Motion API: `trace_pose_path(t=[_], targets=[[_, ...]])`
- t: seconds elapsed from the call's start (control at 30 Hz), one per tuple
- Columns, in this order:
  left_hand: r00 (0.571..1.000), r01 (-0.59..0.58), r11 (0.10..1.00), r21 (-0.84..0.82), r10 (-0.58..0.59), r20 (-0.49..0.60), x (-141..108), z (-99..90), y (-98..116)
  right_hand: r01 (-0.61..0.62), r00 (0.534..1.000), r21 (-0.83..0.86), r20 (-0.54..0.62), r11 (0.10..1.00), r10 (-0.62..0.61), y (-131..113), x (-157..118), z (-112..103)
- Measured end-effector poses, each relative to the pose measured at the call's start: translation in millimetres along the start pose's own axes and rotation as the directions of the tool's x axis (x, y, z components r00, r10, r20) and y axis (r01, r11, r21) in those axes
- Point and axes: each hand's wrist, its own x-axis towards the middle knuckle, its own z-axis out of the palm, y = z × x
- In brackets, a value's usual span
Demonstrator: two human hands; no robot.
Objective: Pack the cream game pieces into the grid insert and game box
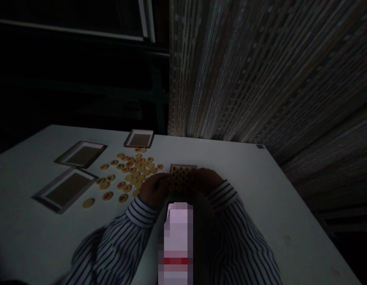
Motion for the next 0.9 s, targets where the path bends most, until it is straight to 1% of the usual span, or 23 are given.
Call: trace_pose_path(t=[0.1,0.3,0.37,0.5,0.6,0.73,0.8,0.9], targets=[[1.000,-0.013,1.000,0.002,0.013,0.019,-0.2,0.3,-0.7,-0.008,0.999,-0.006,-0.038,1.000,0.008,2.8,-2.1,-2.5],[0.999,-0.040,0.999,0.011,0.040,-0.006,-0.1,2.0,-1.1,-0.006,0.991,-0.012,-0.134,1.000,0.004,8.3,-6.9,-8.9],[0.998,-0.060,0.998,0.030,0.060,0.002,0.6,1.8,-1.2,-0.019,0.979,-0.013,-0.202,1.000,0.016,6.9,-8.9,-12.6],[0.996,-0.092,0.995,0.035,0.091,0.024,2.3,-0.5,-0.7,-0.047,0.931,0.023,-0.361,0.999,0.052,1.0,-14.5,-13.7],[0.995,-0.102,0.994,0.048,0.100,0.028,3.3,-2.3,1.3,-0.039,0.916,0.045,-0.397,0.998,0.054,-1.1,-20.0,-1.8],[0.993,-0.112,0.992,0.060,0.111,0.027,3.5,-2.2,4.9,-0.016,0.899,0.100,-0.434,0.995,0.058,-1.1,-26.9,25.8],[0.992,-0.127,0.991,0.051,0.126,0.032,2.1,-1.4,6.1,-0.012,0.883,0.167,-0.461,0.986,0.089,-1.6,-28.9,38.5],[0.983,-0.181,0.982,0.047,0.179,0.045,-3.5,-1.8,7.7,0.045,0.850,0.235,-0.520,0.971,0.086,-2.6,-29.6,50.9]])
